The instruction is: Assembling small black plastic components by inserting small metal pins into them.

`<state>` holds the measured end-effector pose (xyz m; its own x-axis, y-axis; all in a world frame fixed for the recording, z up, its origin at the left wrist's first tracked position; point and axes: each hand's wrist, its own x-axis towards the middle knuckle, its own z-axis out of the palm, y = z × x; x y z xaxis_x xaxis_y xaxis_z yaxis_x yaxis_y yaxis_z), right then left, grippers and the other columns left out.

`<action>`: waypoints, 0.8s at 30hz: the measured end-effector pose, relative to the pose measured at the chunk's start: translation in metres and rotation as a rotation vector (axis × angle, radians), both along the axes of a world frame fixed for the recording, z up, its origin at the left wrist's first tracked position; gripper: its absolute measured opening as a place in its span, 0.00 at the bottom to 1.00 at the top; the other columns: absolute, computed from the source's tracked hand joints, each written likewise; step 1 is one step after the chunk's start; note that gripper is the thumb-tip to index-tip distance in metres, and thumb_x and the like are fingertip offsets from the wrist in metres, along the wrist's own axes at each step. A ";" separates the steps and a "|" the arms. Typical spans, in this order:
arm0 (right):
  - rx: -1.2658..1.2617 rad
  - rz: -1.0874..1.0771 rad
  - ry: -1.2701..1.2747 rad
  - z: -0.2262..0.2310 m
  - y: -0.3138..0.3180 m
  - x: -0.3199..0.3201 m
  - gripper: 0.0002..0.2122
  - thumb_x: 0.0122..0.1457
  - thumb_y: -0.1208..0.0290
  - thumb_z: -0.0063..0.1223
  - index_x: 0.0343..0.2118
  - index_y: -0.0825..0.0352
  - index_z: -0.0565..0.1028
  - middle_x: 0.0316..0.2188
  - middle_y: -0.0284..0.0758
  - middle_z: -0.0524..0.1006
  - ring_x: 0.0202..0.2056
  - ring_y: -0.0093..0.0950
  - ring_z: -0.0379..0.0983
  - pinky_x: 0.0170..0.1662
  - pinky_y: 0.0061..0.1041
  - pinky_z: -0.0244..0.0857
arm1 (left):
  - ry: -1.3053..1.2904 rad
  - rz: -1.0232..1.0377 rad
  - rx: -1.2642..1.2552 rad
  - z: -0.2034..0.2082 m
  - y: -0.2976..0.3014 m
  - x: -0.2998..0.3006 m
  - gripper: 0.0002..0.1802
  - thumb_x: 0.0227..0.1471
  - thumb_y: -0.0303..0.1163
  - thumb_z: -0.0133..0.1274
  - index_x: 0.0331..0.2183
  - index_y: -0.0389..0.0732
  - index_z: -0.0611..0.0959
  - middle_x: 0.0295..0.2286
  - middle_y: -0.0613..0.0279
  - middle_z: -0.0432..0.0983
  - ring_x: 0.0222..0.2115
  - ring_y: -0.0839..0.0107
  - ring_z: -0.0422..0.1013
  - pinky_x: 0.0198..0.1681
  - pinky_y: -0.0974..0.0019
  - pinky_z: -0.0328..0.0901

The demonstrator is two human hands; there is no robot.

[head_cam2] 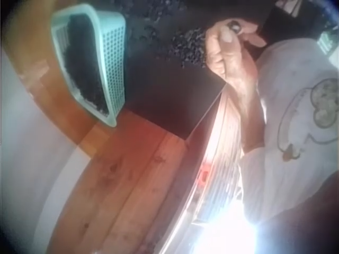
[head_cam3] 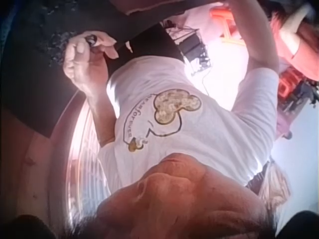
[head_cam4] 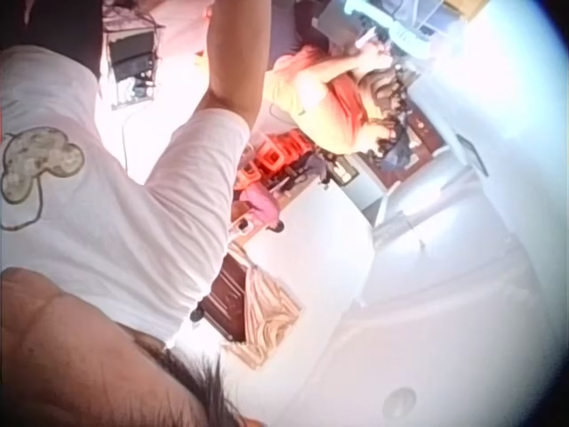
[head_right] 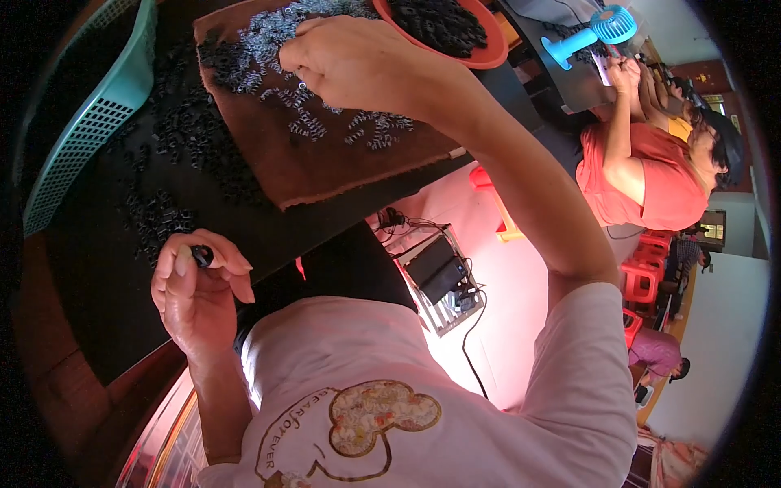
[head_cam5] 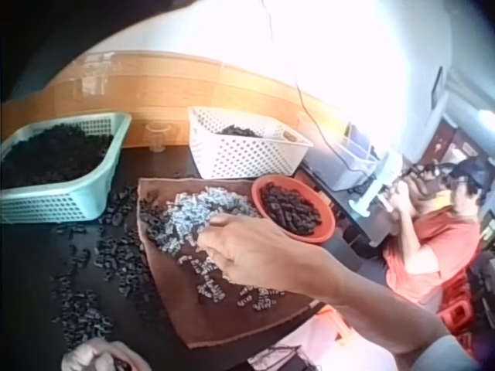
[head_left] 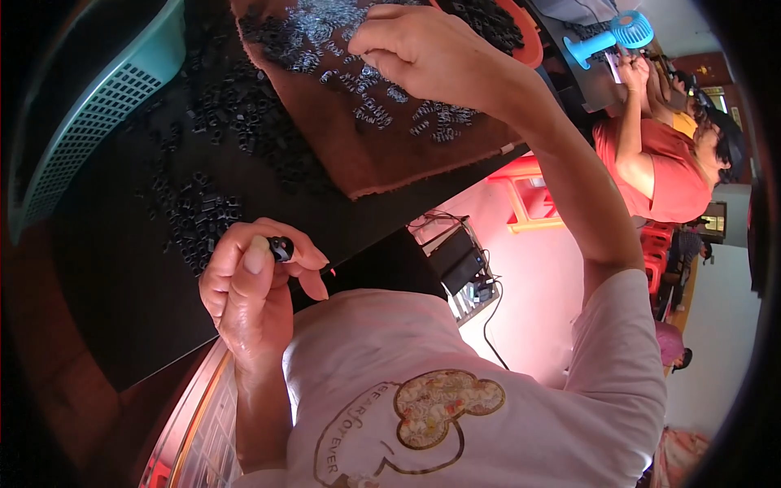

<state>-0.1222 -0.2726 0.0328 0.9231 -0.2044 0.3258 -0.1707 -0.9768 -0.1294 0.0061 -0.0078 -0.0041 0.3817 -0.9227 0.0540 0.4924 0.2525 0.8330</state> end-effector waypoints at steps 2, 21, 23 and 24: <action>-0.050 -0.011 -0.051 -0.001 -0.002 0.005 0.04 0.55 0.75 0.47 0.27 0.67 0.73 0.26 0.41 0.72 0.32 0.42 0.73 0.36 0.40 0.65 | -0.003 -0.010 -0.001 0.001 0.000 0.000 0.16 0.62 0.35 0.44 0.32 0.29 0.75 0.28 0.47 0.74 0.22 0.68 0.72 0.22 0.70 0.69; 0.011 -0.046 0.092 0.011 -0.003 -0.003 0.09 0.54 0.77 0.46 0.37 0.64 0.77 0.35 0.40 0.74 0.37 0.40 0.74 0.38 0.36 0.68 | -0.022 -0.004 0.005 0.001 0.000 0.000 0.15 0.62 0.34 0.44 0.32 0.30 0.76 0.28 0.49 0.75 0.21 0.70 0.71 0.22 0.71 0.69; 0.059 -0.023 0.101 0.013 -0.002 -0.005 0.10 0.55 0.78 0.48 0.40 0.64 0.76 0.36 0.38 0.73 0.35 0.39 0.73 0.37 0.35 0.67 | -0.018 -0.007 -0.005 0.001 0.001 0.000 0.15 0.62 0.33 0.43 0.32 0.30 0.76 0.28 0.49 0.75 0.21 0.70 0.71 0.22 0.71 0.69; 0.112 -0.004 0.114 0.013 -0.001 -0.007 0.11 0.56 0.78 0.50 0.43 0.64 0.75 0.37 0.37 0.72 0.34 0.38 0.73 0.36 0.33 0.67 | -0.014 0.009 0.008 0.002 0.001 -0.001 0.15 0.62 0.33 0.43 0.31 0.30 0.76 0.28 0.49 0.75 0.20 0.70 0.71 0.22 0.71 0.69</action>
